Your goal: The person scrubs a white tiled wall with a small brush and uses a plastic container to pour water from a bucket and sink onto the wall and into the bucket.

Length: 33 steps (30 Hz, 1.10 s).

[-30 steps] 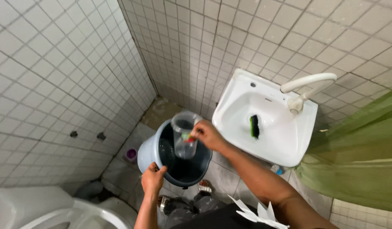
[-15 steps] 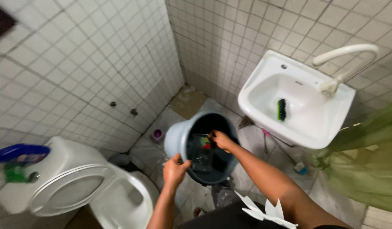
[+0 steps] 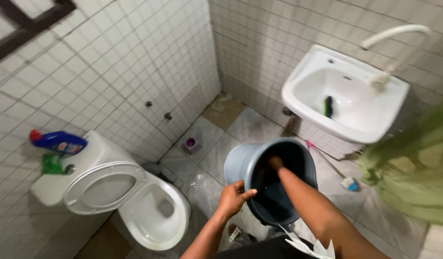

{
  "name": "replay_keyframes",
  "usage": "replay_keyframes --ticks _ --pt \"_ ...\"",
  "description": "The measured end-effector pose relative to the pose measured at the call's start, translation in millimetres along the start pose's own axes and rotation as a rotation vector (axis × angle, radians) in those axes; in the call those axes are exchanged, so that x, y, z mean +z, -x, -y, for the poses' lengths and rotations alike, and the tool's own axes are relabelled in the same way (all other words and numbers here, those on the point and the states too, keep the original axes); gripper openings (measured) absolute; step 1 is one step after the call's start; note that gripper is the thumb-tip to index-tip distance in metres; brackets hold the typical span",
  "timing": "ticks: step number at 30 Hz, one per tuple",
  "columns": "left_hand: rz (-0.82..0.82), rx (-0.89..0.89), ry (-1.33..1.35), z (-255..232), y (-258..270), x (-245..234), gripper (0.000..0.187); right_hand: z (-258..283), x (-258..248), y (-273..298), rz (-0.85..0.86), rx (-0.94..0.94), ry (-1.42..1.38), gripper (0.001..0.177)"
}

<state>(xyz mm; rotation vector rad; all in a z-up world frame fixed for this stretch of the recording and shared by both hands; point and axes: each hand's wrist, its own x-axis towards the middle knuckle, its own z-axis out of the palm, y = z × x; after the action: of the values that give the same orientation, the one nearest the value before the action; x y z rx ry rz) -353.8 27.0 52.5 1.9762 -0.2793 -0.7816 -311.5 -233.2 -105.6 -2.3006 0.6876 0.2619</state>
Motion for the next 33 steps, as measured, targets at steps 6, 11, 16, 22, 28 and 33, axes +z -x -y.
replay_keyframes --ticks 6,11,16,22,28,33 --pt "0.016 -0.046 0.264 21 -28 51 0.029 -46 -47 67 -0.262 -0.342 -0.152 0.015" --pt "0.000 -0.142 0.204 27 -42 108 0.027 -114 -132 101 -0.232 -0.315 -0.221 0.014" --pt "-0.032 -0.226 0.091 10 -37 146 0.025 -179 -269 77 -0.273 -0.253 -0.116 0.014" --pt "-0.106 -0.233 0.246 22 -53 178 0.027 -93 -591 19 -0.690 -0.279 -0.229 0.014" --pt "-0.154 -0.242 0.457 27 -50 216 0.021 -35 -673 41 -0.804 -0.178 -0.137 0.016" --pt "-0.167 -0.278 0.358 13 -34 219 0.022 -96 -553 68 -0.537 -0.083 -0.300 0.014"
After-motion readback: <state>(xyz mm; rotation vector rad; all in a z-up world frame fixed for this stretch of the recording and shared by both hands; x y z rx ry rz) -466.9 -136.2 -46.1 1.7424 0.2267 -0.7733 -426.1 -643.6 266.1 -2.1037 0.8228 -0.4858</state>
